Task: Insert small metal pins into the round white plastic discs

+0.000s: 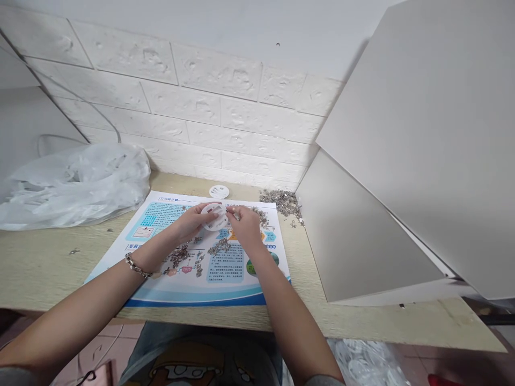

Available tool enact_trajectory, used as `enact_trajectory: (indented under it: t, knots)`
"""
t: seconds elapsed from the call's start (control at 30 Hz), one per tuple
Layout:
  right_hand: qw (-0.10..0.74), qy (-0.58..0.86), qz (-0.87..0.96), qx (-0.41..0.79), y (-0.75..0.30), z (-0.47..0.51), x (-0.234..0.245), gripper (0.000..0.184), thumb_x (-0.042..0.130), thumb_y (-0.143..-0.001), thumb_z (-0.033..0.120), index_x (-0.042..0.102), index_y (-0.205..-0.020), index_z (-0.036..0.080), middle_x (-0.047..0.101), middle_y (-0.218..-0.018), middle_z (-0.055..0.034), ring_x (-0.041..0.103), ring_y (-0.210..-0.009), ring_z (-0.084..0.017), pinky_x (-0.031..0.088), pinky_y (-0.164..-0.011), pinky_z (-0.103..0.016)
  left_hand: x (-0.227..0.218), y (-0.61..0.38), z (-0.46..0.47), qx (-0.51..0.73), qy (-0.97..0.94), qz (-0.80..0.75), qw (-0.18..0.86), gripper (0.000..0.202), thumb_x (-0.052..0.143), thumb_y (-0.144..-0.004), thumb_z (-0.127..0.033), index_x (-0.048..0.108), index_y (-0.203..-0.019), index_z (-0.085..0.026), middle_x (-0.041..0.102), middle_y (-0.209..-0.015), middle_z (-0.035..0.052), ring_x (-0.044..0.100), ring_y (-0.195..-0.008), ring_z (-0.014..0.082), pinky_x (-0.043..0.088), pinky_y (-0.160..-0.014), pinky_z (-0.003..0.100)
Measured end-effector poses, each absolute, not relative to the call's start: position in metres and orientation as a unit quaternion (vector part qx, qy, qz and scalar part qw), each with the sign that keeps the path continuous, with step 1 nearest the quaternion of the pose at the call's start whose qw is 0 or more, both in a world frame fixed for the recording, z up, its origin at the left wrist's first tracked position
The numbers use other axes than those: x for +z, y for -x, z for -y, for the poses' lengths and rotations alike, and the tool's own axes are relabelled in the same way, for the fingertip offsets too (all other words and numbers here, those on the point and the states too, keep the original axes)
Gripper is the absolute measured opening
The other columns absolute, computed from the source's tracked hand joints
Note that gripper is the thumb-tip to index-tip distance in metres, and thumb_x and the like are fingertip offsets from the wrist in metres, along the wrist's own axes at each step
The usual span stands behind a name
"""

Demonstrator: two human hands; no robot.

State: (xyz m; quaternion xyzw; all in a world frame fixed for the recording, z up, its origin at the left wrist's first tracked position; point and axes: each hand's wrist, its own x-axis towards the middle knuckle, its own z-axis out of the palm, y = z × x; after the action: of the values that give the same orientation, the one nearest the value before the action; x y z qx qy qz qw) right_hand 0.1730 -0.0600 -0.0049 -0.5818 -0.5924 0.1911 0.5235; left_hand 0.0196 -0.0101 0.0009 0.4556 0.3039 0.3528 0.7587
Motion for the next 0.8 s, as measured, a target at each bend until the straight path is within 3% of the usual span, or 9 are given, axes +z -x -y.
enact_trajectory:
  t: [0.4,0.8]
  knots:
    - [0.509,0.556,0.657,0.006,-0.172,0.064,-0.006,0.015,0.049,-0.079,0.022,0.062,-0.088,0.02,0.062,-0.084,-0.0028,0.057,-0.076,-0.015,0.045,-0.068,-0.027,0.007,-0.017,0.014,0.333,-0.461,-0.267,0.778,0.045,0.068,-0.065,-0.013,0.061,-0.108,-0.022,0.063,-0.098,0.0052,0.057,-0.083,0.0157,0.044,-0.075,0.029]
    - [0.515,0.541,0.665,-0.005,-0.167,0.067,-0.009,0.025,0.043,-0.079,0.015,0.062,-0.095,0.019,0.06,-0.089,-0.0046,0.057,-0.078,-0.014,0.046,-0.065,-0.025,0.013,-0.018,0.02,0.342,-0.447,-0.25,0.788,0.049,0.068,-0.065,-0.012,0.058,-0.111,-0.022,0.063,-0.097,0.0036,0.057,-0.083,0.0145,0.044,-0.077,0.029]
